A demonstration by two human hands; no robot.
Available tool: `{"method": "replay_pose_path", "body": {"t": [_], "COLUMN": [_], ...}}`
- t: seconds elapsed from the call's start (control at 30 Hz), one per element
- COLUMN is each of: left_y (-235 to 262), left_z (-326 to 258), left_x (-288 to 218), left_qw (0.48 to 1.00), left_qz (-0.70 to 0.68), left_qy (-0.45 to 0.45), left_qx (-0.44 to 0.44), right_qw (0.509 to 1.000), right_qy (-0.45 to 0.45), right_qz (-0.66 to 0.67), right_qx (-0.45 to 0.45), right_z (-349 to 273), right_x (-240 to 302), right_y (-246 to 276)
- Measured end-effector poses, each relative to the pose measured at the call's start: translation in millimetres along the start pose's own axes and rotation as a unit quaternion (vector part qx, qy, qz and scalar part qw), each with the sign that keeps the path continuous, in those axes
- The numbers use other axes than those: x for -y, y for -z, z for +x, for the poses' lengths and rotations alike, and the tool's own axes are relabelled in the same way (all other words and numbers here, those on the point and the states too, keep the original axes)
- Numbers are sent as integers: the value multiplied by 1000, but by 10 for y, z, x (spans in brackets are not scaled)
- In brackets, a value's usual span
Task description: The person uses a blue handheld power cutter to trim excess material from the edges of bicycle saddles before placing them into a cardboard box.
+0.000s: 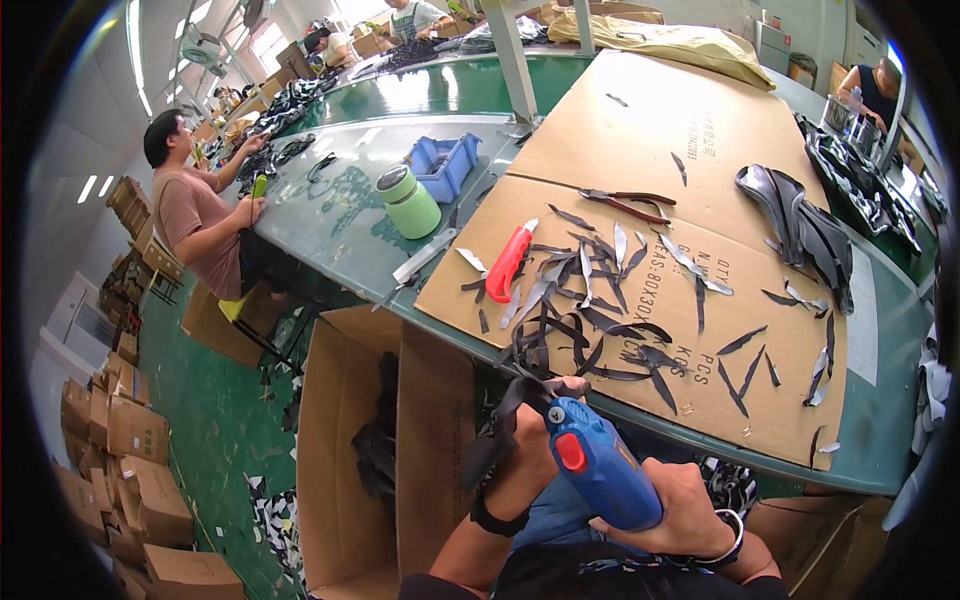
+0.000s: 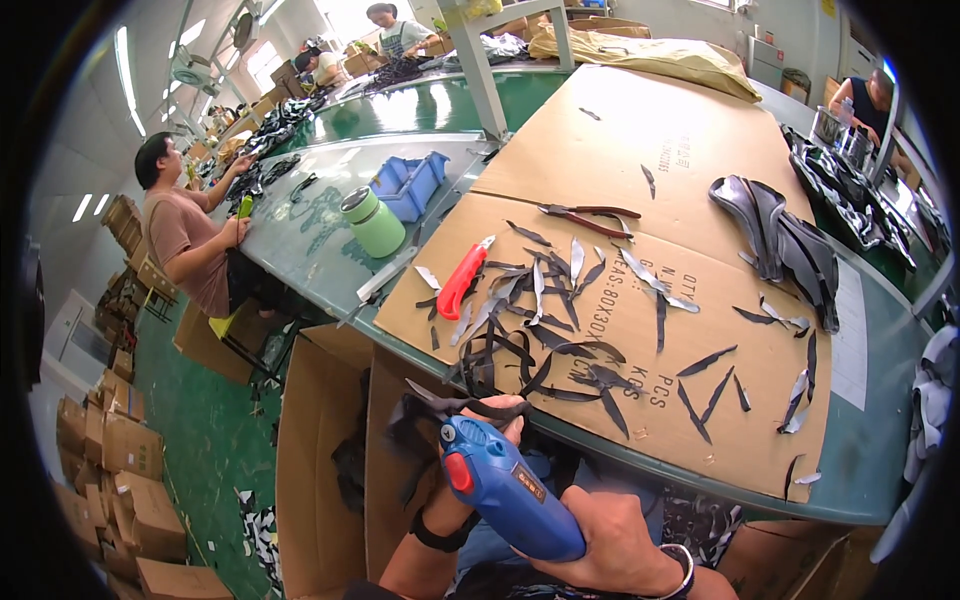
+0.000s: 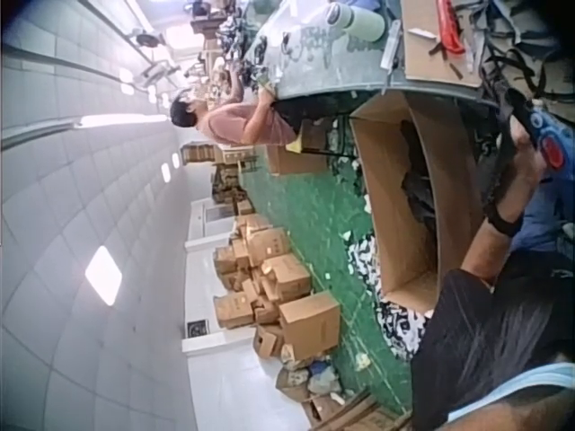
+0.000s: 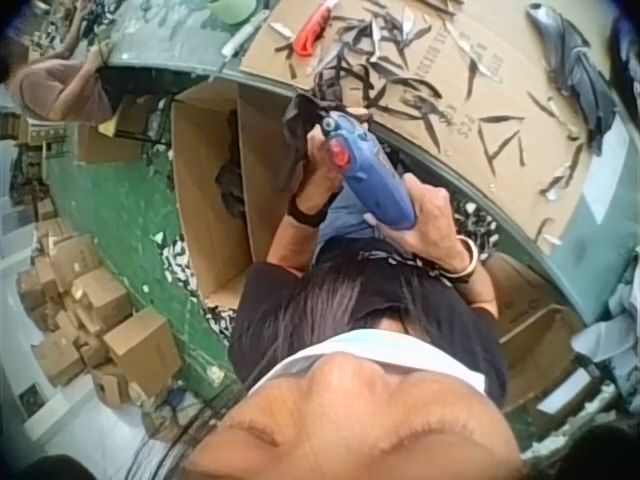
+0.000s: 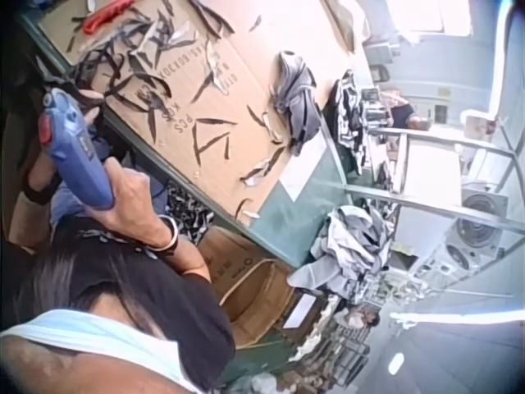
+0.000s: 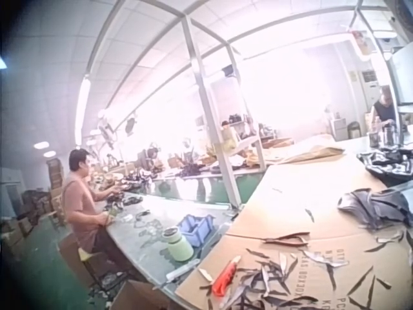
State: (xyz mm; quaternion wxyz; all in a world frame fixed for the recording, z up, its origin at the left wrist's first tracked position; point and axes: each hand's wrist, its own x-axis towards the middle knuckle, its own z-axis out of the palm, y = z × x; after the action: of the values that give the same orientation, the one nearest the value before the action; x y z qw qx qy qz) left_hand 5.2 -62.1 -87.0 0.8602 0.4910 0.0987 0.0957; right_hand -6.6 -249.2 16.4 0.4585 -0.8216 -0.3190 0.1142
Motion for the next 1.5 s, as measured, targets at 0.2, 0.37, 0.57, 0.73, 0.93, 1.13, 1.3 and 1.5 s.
{"method": "replay_pose_path", "body": {"t": [0.2, 0.37, 0.57, 0.73, 0.93, 1.13, 1.3, 1.5], "left_y": [200, -213, -307, -244, -128, -89, -99, -22], "left_z": [-109, -477, -5, -166, -267, -241, -290, -246], "left_x": [130, -577, -460, -730, -793, -781, -847, -1067], "left_qw": [948, 972, 947, 972, 978, 986, 990, 993], "left_qz": [297, 35, -89, -80, -18, 23, 45, 98], "left_qy": [-101, 105, -309, -211, -209, -167, -130, 13], "left_qx": [56, 207, -28, -69, -6, 11, 1, 66], "right_qw": [997, 997, 994, 992, 988, 988, 991, 995], "right_qy": [72, -24, 86, 45, 27, 29, 39, 30], "right_qz": [-16, 50, 36, -119, -153, -149, -127, -99], "right_qx": [-26, -49, 58, -7, -27, -20, -13, -6], "right_z": [39, 75, -5, -92, -117, -87, -90, -73], "right_x": [-71, -197, -132, -211, -245, -251, -267, -286], "right_y": [-17, -47, -98, -51, -45, -22, -22, 25]}}
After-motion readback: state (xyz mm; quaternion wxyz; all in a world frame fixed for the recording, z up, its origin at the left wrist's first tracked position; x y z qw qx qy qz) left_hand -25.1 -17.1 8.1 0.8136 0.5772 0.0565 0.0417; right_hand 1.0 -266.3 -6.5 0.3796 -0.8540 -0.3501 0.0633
